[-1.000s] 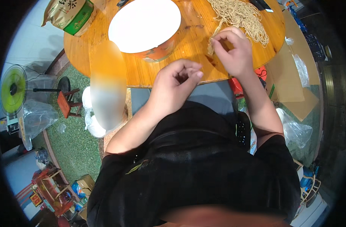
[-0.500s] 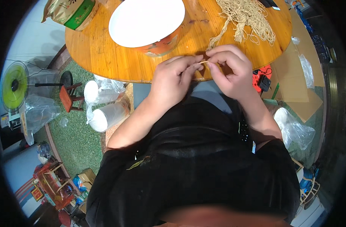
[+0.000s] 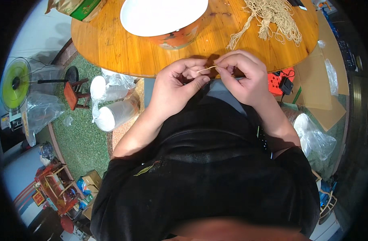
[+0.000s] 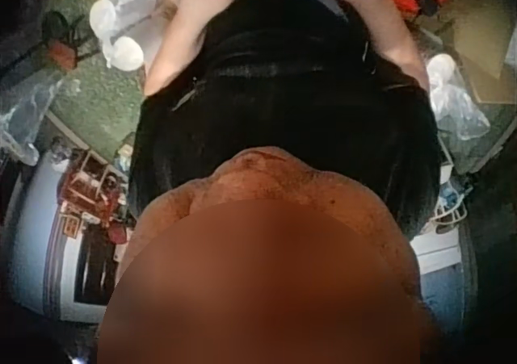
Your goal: Manually attaching thin bamboo strips to the rims of paper containers to create handles.
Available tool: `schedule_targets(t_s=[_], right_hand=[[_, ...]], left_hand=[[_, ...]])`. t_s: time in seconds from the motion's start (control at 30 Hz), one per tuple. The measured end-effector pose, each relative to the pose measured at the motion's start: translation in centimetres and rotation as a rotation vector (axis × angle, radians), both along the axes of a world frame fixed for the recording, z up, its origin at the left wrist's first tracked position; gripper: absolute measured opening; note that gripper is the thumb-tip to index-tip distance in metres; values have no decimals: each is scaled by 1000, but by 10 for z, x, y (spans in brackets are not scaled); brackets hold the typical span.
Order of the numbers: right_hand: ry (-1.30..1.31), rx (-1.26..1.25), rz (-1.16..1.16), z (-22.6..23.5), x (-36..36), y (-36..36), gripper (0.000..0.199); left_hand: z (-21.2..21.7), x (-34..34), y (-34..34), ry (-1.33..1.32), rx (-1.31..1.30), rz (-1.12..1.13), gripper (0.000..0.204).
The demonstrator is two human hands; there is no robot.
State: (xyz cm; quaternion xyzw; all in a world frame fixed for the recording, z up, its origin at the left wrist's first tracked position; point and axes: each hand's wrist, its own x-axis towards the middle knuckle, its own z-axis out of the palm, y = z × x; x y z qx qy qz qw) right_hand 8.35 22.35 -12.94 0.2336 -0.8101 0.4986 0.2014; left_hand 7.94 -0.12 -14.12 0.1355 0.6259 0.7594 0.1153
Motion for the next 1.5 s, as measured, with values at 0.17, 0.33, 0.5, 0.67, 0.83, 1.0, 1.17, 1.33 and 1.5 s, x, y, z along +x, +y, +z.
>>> schedule_targets(t_s=[0.17,0.33,0.5,0.67,0.83,1.0,1.17,1.33,1.5], right_hand=[[-17,-1,12,2,3,-4,12],[171,247,-12,11,1,-2,17],[211,326,-96,32,16,-27,37],[172,146,18,-1,9,-47,31],[264,61,-26,-3,5,-55,19],[217,-22,14,8,4,-56,12],[62,-160,65,47,7,-63,6],[78,-303,342,67,20,-92,13],[78,-369,252,51,19,-82,11]], left_hand=[[0,-1,-11,-32,-131,2,18],[8,3,-22,56,-340,104,13],[27,3,-33,387,-534,95,13],[35,5,-36,448,-623,70,17],[34,6,-39,410,-547,77,19],[45,2,-43,595,-543,154,19],[75,-38,-56,1226,-687,386,55],[108,-72,-56,1227,-970,143,49],[113,-58,-58,986,-975,67,28]])
